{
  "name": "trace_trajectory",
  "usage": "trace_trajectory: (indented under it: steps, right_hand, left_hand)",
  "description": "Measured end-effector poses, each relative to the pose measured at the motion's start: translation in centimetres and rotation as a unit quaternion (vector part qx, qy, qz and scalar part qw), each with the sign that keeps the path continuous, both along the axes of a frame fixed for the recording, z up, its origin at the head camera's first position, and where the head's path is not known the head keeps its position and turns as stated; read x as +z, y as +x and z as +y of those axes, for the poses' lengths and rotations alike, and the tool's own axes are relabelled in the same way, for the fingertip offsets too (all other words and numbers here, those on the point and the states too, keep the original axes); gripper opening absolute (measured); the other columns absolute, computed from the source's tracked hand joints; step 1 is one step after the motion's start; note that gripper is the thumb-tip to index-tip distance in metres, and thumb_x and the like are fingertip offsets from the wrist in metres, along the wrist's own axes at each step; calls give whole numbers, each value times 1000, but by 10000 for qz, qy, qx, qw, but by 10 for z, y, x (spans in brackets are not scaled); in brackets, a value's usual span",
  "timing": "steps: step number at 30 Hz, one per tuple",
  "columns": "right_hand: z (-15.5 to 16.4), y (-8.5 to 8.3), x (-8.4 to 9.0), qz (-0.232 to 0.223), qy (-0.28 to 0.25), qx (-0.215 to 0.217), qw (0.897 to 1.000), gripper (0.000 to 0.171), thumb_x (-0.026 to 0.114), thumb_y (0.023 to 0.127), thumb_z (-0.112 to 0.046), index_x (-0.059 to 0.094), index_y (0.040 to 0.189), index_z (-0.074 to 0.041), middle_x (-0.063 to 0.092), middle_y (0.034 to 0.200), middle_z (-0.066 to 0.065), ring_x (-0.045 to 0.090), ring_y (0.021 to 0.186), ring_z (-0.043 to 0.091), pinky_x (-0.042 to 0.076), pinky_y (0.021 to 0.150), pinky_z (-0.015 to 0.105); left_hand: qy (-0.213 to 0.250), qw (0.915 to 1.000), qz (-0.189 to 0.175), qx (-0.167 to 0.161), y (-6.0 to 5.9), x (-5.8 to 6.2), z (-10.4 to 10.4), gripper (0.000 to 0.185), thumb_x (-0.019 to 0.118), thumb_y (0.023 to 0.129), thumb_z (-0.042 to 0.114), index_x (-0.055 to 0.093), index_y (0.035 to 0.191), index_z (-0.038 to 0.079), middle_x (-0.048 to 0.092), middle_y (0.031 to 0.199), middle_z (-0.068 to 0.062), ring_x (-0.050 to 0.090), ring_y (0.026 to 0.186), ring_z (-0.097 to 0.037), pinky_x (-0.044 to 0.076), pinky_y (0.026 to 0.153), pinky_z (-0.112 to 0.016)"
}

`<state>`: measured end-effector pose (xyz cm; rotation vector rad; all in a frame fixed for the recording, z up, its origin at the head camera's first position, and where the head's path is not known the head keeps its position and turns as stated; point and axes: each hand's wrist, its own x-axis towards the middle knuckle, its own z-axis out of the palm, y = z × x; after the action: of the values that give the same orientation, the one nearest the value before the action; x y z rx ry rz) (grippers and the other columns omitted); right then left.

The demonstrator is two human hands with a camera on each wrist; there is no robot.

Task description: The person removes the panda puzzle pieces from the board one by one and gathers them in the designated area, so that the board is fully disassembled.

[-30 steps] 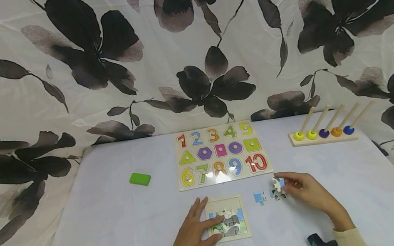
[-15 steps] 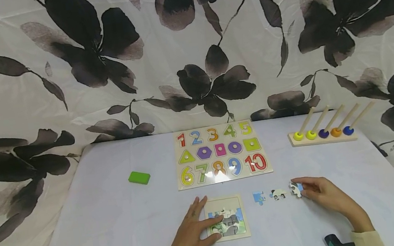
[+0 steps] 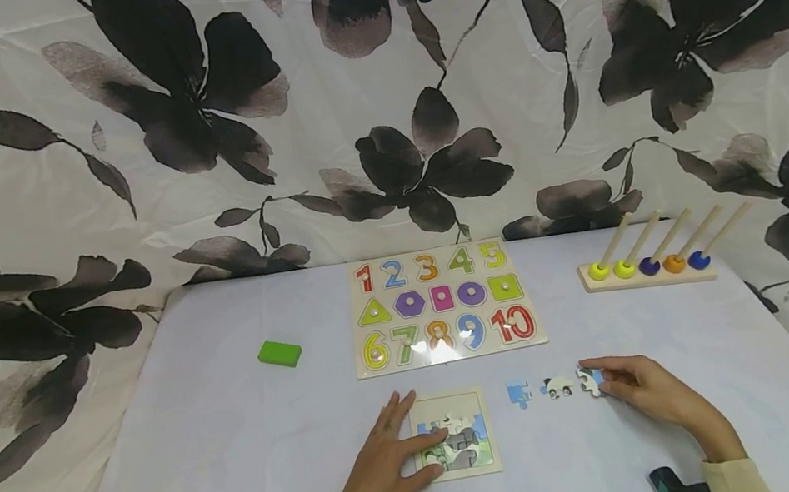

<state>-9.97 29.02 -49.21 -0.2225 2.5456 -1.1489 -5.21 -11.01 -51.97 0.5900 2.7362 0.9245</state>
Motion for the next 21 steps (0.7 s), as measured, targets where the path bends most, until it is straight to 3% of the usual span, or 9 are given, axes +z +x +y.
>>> trace_trajectory:
  steps: [3,11,16,21]
  right_hand:
    - [0,-2,0,-65,-18,111,9999,36,60,91,-5,60,127,-1,64,104,10,51,78,7,47,67,21]
    - [2,-5,1,-248,-106,389,9989,35,56,94,-7,58,129,1,64,105,12,52,74,7,46,63,21]
    - [1,-6,0,-334,-121,348,9988,37,57,92,-4,58,129,1,58,85,5,50,70,8,44,58,21]
    - [1,-7,-1,-289,-6,276,9992,38,60,90,-6,59,128,-2,53,79,3,48,68,9,43,56,21]
  left_hand:
    - [1,10000,-3,-1,0,1,0,40,65,85,50,63,123,41,26,157,-5,14,145,-36,30,105,-65]
    - [5,10000,-66,7,0,2,1,40,65,85,51,64,123,40,26,157,-5,14,146,-36,29,105,-65]
    - [14,10000,-65,10,1,1,0,40,65,85,51,64,123,41,26,157,-5,14,145,-36,29,105,-65]
    - [1,10000,-58,22,1,1,0,40,66,84,51,63,123,41,26,157,-5,15,145,-36,30,104,-65]
